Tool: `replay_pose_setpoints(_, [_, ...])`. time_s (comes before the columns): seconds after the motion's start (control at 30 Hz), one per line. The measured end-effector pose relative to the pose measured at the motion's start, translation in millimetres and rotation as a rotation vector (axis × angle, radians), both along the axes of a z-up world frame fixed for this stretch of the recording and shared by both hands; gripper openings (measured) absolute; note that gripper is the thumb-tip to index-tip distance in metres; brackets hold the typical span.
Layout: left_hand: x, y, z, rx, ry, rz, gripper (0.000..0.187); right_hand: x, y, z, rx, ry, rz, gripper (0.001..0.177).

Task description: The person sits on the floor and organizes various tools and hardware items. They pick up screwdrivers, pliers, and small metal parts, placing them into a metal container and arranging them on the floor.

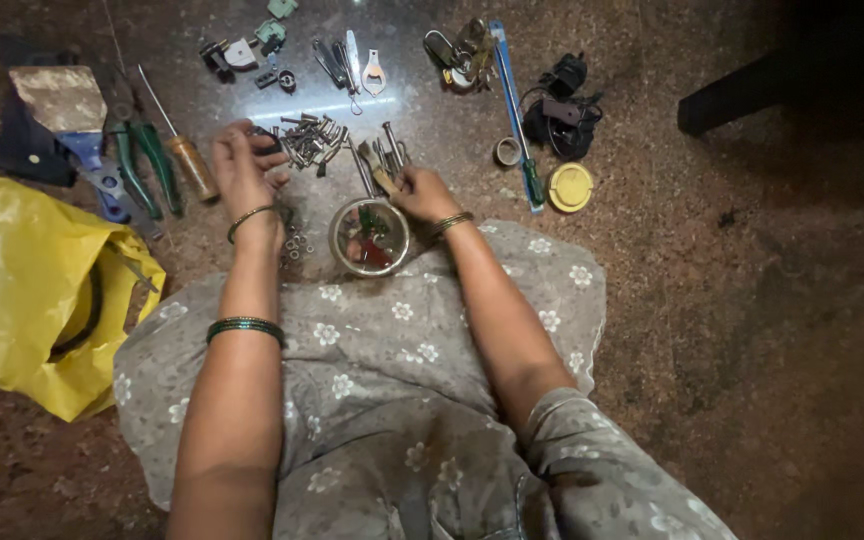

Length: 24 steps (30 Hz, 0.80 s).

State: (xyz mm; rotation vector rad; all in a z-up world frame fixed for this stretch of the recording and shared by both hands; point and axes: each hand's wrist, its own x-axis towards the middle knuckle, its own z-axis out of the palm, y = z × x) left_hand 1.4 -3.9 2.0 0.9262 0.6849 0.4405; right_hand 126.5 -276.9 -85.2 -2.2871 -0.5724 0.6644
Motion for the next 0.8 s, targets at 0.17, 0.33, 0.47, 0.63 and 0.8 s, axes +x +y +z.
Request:
replay_pose_setpoints(0.17, [5,-8,-8,0.243,0.099,-0.229,0.027,3,11,38,0.351,0.18,-0.083,0.024])
replay_pose_setpoints(0.33, [4,-26,-16,0.646,-0.065,-0.531,0.038,-19,33,95,0.675,0.411,-0.121,0.023])
replay_pose_setpoints(0.47, [10,-30,-22,0.495,-0.115,-0.545,0.03,-35,52,125,0.677,0.472,-0.036,0.028])
replay_pose_setpoints(0.63, [15,-10,-40,0.232,-0.003,-0.301,0.025,-35,51,136,0.607,0.361,0.086,0.029])
replay_pose_setpoints(0.8, [-5,79,-49,0.173,0.035,-0.156,0.03,-29,48,140,0.562,0.387,-0.023,0.027])
